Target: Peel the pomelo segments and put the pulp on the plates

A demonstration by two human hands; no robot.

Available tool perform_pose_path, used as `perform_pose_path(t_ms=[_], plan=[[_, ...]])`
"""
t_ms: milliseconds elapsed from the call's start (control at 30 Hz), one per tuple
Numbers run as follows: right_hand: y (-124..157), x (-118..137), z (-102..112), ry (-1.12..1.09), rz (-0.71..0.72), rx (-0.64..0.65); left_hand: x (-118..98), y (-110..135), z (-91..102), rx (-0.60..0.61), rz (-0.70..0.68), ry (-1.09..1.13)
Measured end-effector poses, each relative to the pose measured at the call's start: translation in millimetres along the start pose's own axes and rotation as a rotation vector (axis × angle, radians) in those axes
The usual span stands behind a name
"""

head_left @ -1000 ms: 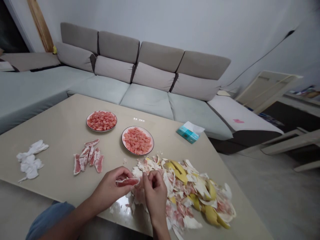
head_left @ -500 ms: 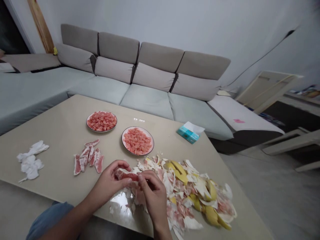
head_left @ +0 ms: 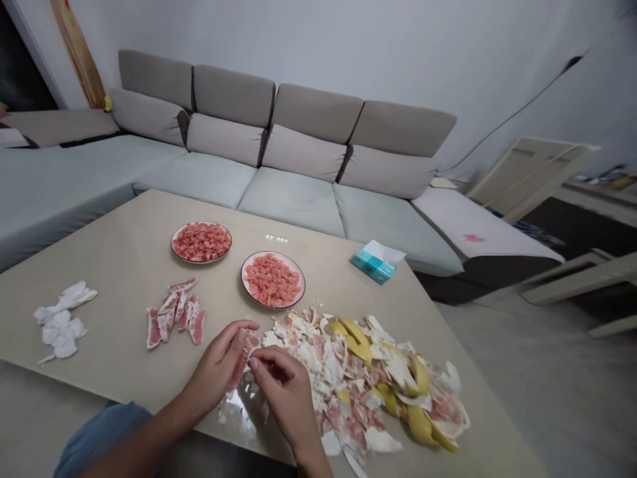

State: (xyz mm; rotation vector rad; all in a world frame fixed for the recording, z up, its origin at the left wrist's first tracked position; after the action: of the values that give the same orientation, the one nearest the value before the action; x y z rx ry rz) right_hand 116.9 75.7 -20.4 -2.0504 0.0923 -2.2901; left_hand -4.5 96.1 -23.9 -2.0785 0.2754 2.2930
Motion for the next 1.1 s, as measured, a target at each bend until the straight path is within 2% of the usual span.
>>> perform_pose_path(t_ms=[133,367,533,633,733,867,1100], plan=[[0,-6,-1,0.02,-0.027,-0.021,2,3,-6.2,0.014,0.022,-0.03],[1,-10,2,0.093,-0.021,-0.084,-11,2,-0.9,-0.034,-0.211,-0.222],[2,-10,3,0.166,0.01,-0.107,-14,2,-4.6,-0.005,-0.26,-0.291],[3,-10,5,0.158,-0.009,-0.141,-13,3,-5.4,-0.005,-0.235,-0.268],[3,-14,5,0.035,-0.082,-0.133,-5,2,-4.9,-0.009,-0.139,-0.19],[2,-23,2,-0.197,-0.194,-0.093,11,0,-9.1,0.045,0.03,0.019],[5,-42,-6,-0.437,-0.272,-0.088,23,1,-15.2,0.1,0.145,0.414]])
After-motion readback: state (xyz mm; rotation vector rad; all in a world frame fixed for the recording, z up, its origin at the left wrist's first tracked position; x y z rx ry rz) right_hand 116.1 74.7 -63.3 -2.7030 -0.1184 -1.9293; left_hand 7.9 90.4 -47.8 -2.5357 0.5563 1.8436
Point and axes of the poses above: each hand's wrist, its own y-axis away from the middle knuckle, its own z-axis out of the back of the hand, x = y × z, the point moved 9 cm from there along -y, towards the middle knuckle, and after that the axes turned 6 degrees about -y, right-handed, at the moved point
